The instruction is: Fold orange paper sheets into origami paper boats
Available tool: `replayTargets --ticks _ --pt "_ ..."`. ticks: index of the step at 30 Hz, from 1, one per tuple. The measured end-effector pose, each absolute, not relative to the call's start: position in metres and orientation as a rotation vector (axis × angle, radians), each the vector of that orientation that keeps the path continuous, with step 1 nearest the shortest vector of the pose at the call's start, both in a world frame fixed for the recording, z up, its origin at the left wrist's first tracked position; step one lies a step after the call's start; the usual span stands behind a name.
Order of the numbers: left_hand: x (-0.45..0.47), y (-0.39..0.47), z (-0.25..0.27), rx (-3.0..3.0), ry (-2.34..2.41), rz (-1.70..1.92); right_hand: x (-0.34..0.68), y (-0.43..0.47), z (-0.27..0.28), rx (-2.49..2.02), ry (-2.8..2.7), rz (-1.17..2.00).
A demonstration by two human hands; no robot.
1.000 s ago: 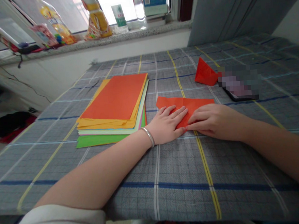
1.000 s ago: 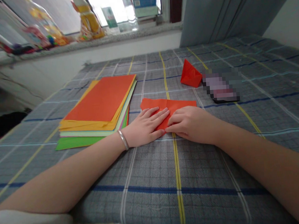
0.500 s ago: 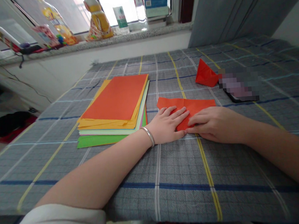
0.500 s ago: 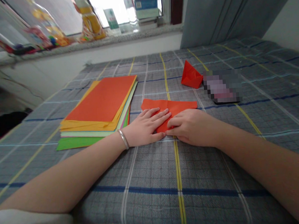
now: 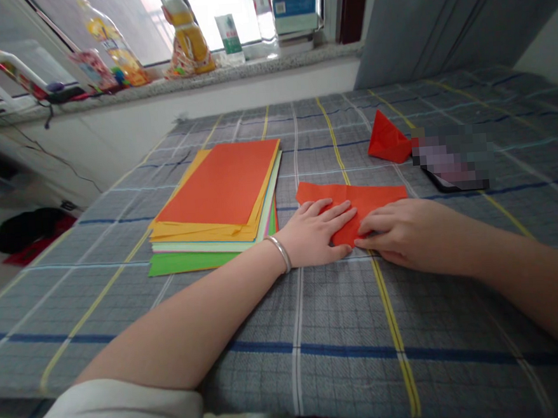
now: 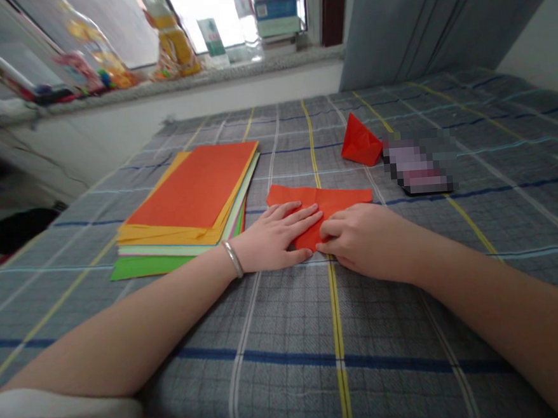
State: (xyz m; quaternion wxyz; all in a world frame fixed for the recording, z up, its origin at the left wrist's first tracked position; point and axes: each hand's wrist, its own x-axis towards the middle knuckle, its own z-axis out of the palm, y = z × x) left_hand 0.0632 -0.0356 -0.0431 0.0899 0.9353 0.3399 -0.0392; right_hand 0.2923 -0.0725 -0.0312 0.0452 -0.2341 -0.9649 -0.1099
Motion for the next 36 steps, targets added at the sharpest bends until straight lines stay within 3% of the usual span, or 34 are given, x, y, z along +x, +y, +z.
replayTargets --ticks 25,36 --pt "0.062 -0.034 -0.045 2.799 1.005 -0.062 0.289 -0.082 -0.022 -1.132 -3.022 -0.293" --pt "0.061 -0.034 -0.044 2.774 1.006 -0.083 0.301 -0.076 -0.020 -1.400 -2.989 -0.489"
